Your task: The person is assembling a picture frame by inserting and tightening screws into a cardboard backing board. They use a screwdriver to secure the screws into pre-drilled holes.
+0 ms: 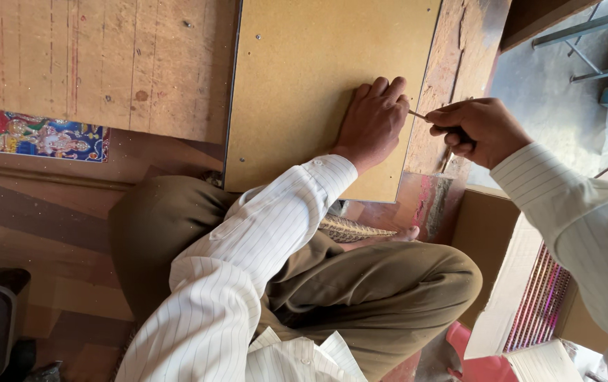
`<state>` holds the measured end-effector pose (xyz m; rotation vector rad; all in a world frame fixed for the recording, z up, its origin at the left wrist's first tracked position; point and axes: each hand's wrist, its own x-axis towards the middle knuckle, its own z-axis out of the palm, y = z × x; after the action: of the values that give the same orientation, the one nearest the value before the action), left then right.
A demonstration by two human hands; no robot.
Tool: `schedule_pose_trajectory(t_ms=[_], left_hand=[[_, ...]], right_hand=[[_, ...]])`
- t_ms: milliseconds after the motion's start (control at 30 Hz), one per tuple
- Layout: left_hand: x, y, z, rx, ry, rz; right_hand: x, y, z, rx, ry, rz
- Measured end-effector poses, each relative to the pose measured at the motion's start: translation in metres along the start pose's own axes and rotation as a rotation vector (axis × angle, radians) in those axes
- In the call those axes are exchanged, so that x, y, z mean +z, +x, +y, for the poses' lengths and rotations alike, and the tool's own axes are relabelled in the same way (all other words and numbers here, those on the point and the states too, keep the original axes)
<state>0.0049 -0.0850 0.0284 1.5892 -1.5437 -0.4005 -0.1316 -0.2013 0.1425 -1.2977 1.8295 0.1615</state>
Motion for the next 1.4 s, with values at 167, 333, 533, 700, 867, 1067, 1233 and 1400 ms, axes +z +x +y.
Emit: schedule_pose_trajectory(t_ms=[167, 333, 533, 700, 867, 1067, 1233, 1400], left_hand=[[0.004, 0.001, -0.001, 0.015, 0.011, 0.052], [0.004, 0.0, -0.002, 0.032, -0.024, 0.08], [0.003, 0.001, -0.001, -0.009, 0.016, -0.005], [0.003, 0.001, -0.001, -0.009, -0.009, 0.03], [0.003, 0.0, -0.002, 0.002, -0.017, 0.0], [0.006, 0.001, -0.003, 0.0, 0.004, -0.017], [0.008, 0.001, -0.002, -0.003, 0.011, 0.017], [0.003, 0.0, -0.001, -0.014, 0.005, -0.015]], right_hand=[[0.015, -0.025, 0.022, -0.861, -0.921, 0.239], [0.02, -0.031, 0.027, -1.089, -1.437, 0.271], [0.015, -0.006, 0.005, -0.842, -0.902, 0.115], [0.01, -0.005, -0.007, -0.205, -0.264, 0.016], [0.015, -0.018, 0.001, -0.599, -0.683, 0.104], [0.018, -0.035, 0.006, -0.919, -1.164, 0.205], [0.028, -0.035, 0.006, -0.807, -1.477, 0.199], [0.027, -0.025, 0.008, -0.781, -1.02, 0.207]])
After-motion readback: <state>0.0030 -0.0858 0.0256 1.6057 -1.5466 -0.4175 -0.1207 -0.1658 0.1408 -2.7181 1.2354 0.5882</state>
